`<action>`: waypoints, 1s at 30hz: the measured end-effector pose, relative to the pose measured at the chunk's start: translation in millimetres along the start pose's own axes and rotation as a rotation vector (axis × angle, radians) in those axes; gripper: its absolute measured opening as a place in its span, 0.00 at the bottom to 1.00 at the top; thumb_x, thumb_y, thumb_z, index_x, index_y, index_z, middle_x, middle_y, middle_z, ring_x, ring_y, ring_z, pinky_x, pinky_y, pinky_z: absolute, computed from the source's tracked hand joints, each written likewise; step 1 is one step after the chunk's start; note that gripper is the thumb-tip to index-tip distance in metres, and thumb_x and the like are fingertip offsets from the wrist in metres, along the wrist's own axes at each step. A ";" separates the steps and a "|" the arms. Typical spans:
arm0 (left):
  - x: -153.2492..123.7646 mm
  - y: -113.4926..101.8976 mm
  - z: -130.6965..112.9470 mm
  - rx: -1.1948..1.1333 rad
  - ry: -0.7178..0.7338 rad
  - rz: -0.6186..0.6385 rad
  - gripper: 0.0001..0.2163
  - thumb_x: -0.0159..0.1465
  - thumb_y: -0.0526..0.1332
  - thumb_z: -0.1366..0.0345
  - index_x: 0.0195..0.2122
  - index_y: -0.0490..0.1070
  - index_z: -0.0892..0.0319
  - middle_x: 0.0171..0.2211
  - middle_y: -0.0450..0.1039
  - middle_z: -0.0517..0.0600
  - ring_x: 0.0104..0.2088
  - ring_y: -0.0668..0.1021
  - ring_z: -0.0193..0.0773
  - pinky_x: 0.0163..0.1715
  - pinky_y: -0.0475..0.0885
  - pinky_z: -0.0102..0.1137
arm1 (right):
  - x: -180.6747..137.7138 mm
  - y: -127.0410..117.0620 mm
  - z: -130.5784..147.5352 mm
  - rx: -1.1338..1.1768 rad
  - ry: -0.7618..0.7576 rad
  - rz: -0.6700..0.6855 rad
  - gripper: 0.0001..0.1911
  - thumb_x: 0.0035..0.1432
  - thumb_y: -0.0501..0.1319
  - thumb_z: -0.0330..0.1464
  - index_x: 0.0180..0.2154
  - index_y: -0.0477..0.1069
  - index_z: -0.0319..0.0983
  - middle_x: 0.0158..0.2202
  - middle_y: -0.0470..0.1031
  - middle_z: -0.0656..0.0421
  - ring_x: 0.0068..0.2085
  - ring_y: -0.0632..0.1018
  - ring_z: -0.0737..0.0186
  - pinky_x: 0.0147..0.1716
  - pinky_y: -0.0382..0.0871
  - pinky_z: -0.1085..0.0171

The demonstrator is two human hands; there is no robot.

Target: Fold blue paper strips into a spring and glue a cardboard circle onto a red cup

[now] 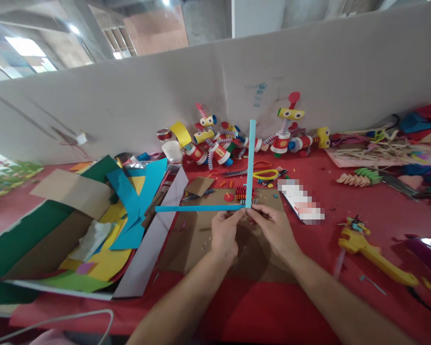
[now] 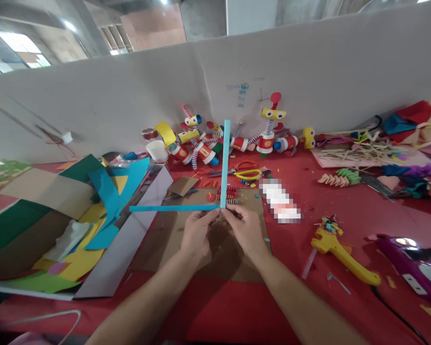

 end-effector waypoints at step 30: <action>8.3 12.9 22.7 -0.082 -0.194 0.183 0.08 0.43 0.70 0.69 0.24 0.74 0.63 0.23 0.74 0.49 0.24 0.73 0.29 0.27 0.66 0.25 | 3.9 0.3 -21.7 0.470 0.319 -0.043 0.10 0.34 0.72 0.33 0.22 0.75 0.37 0.19 0.71 0.63 0.22 0.68 0.72 0.24 0.61 0.69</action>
Point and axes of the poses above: each hand's wrist, its own x-axis towards the middle knuckle, its own y-axis out of the palm, z = x × y, the point moved 10 cm from there along x, towards the middle knuckle
